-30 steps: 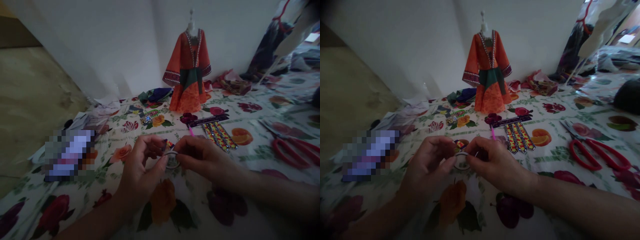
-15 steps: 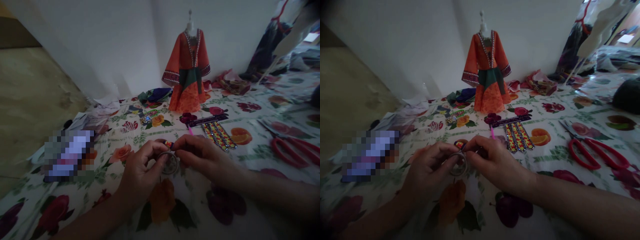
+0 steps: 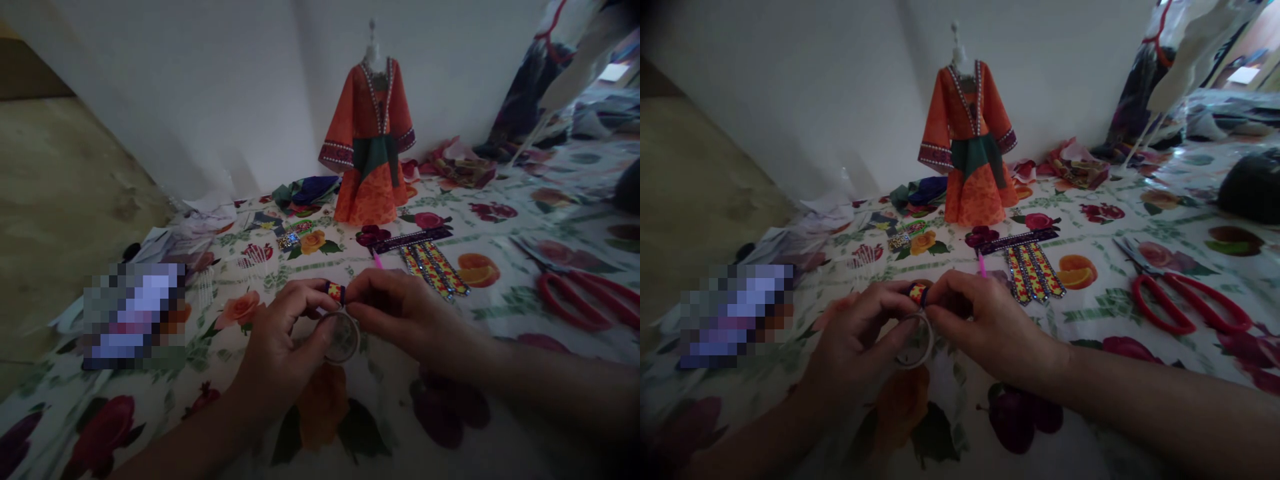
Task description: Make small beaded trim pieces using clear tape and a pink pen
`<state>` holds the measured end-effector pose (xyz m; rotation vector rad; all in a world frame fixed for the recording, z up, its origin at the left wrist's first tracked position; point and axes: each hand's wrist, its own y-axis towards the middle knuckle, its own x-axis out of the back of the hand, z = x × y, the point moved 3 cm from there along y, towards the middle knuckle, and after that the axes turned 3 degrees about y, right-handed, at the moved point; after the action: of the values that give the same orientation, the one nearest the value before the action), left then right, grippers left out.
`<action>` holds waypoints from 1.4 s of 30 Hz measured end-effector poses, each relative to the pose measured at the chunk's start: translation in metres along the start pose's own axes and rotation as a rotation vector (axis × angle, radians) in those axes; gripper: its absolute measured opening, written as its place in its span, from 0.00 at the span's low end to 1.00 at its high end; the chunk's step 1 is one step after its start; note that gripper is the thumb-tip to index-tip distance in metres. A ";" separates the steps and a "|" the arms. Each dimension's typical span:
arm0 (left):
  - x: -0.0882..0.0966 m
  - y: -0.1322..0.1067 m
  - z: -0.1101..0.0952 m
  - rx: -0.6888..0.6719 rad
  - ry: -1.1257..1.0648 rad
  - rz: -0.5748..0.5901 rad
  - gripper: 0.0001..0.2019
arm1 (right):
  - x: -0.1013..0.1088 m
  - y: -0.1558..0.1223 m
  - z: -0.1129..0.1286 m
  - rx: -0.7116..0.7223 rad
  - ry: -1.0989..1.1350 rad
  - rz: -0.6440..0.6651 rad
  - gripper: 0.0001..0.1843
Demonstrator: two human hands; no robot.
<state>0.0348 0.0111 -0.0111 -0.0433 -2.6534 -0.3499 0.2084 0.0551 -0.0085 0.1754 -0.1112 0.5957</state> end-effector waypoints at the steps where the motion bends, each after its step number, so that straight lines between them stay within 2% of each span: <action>1: 0.000 0.000 0.001 -0.007 0.007 0.012 0.04 | 0.000 0.000 0.000 -0.004 -0.005 0.002 0.02; 13: -0.002 -0.002 -0.001 -0.051 0.075 0.056 0.02 | 0.002 0.001 0.001 -0.032 -0.046 0.025 0.05; 17: -0.002 -0.002 0.002 0.032 0.034 0.076 0.02 | 0.004 0.001 -0.001 -0.058 -0.039 0.048 0.04; 22: -0.005 0.001 0.003 0.150 -0.132 0.129 0.01 | 0.006 0.003 -0.001 -0.125 0.003 0.076 0.07; 26: -0.005 0.004 0.006 0.236 -0.233 0.133 0.01 | 0.006 0.003 0.001 -0.163 0.032 0.111 0.04; 29: -0.005 0.004 0.009 0.242 -0.262 0.123 0.02 | 0.006 0.003 0.001 -0.157 0.054 0.123 0.01; 42: -0.006 0.006 0.006 0.328 -0.297 0.125 0.03 | 0.009 0.005 -0.004 -0.142 0.044 0.146 0.04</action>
<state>0.0378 0.0181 -0.0178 -0.1673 -2.9474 0.1478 0.2132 0.0648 -0.0100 0.0164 -0.1243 0.7337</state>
